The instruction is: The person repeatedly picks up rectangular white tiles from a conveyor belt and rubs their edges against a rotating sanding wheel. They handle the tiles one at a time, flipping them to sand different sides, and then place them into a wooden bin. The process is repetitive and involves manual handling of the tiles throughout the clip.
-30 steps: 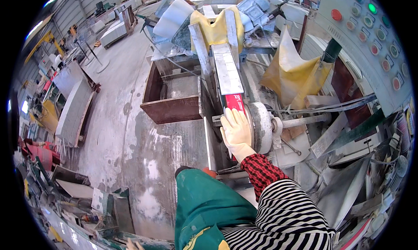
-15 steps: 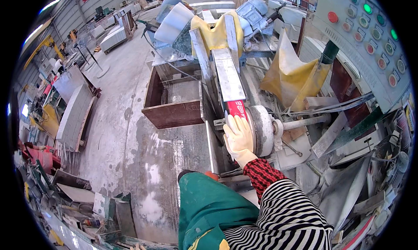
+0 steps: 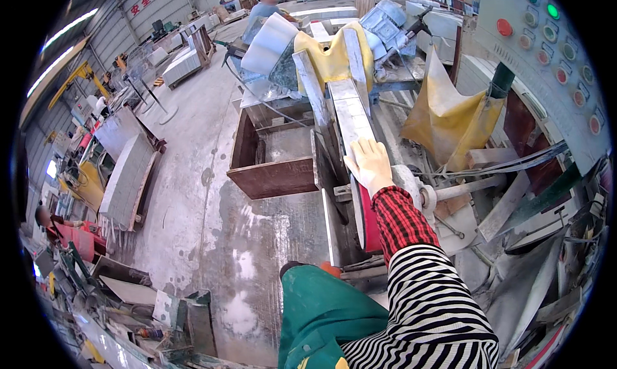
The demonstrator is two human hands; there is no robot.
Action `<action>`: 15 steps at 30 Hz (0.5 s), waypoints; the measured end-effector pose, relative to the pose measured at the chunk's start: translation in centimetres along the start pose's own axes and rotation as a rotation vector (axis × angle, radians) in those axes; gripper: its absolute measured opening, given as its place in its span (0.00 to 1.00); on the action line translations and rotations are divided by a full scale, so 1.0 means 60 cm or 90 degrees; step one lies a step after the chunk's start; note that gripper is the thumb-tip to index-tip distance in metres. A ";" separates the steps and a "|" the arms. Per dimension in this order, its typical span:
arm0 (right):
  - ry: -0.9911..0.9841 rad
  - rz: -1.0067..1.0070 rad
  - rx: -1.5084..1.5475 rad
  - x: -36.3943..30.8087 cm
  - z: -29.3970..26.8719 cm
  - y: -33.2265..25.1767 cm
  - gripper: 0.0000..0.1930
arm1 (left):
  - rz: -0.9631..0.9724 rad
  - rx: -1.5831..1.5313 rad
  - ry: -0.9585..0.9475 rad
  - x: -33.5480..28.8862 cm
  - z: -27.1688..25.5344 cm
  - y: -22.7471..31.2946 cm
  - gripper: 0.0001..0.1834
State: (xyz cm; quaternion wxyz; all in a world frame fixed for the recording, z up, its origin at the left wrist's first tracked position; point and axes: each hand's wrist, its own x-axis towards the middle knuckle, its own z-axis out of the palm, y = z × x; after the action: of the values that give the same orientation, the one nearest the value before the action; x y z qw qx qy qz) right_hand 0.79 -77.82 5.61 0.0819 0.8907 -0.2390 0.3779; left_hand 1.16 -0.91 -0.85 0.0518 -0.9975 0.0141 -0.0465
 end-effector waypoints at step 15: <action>0.016 -0.010 0.019 -0.015 0.017 0.005 0.17 | 0.065 -0.037 0.058 0.007 0.046 -0.032 0.13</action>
State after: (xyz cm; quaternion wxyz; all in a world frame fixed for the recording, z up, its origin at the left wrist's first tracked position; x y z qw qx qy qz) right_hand 0.76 -78.12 4.25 0.0749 0.8890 -0.2251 0.3917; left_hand 1.88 1.27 -3.36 0.0243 -0.9934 0.0686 -0.0886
